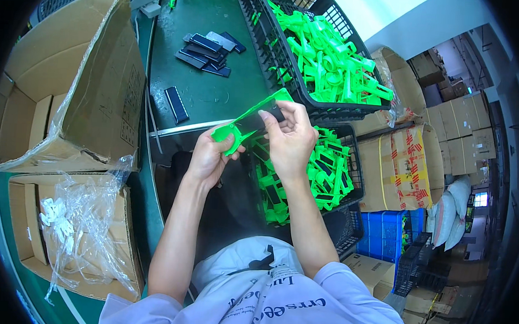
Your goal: The person transfers plastic frames from a large cardboard barrel into a crate, then assembles rectangular solar panels into the plastic frames by hand and places the assembled pieces into a basket.
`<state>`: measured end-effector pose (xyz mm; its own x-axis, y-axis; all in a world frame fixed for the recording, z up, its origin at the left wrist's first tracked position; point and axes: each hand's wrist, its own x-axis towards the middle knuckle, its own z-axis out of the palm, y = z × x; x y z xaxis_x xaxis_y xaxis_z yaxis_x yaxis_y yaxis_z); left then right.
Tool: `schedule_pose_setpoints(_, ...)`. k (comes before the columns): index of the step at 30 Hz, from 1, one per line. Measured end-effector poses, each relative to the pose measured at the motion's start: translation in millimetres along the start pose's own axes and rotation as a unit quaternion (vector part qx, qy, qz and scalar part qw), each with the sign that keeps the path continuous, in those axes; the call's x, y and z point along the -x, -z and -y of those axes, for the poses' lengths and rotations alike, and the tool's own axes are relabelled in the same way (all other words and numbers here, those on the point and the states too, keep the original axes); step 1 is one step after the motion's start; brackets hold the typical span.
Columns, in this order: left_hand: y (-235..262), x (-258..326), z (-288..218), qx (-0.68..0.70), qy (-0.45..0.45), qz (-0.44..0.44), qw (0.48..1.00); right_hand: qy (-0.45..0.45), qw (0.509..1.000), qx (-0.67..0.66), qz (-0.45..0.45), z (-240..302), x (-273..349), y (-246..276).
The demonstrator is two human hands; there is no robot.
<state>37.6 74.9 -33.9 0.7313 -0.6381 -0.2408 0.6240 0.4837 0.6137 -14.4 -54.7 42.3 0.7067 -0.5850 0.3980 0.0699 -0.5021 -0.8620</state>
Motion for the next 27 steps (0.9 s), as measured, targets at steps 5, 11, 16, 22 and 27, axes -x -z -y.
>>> schedule_pose_setpoints(5,-0.9,-0.8,-0.1,-0.017,-0.001,0.005,1.000,0.184,0.978,0.085,-0.054,-9.7,3.5,-9.8)
schedule_pose_setpoints(11,2.0,-1.0,2.7,-0.019,-0.016,-0.010,1.000,0.277,0.952,0.125,-0.034,-4.4,8.7,-18.2)
schedule_pose_setpoints(16,4.5,0.6,2.0,-0.030,-0.034,-0.033,0.998,0.276,0.952,0.123,-0.048,-13.0,12.3,-24.9)
schedule_pose_setpoints(22,1.5,1.5,-7.5,-0.084,-0.037,-0.041,0.995,0.058,0.989,0.135,-0.034,-51.1,4.4,-16.4)
schedule_pose_setpoints(27,-2.4,-6.0,0.7,-0.133,-0.041,-0.114,0.984,0.199,0.950,0.242,-0.003,-35.0,-0.7,10.9)
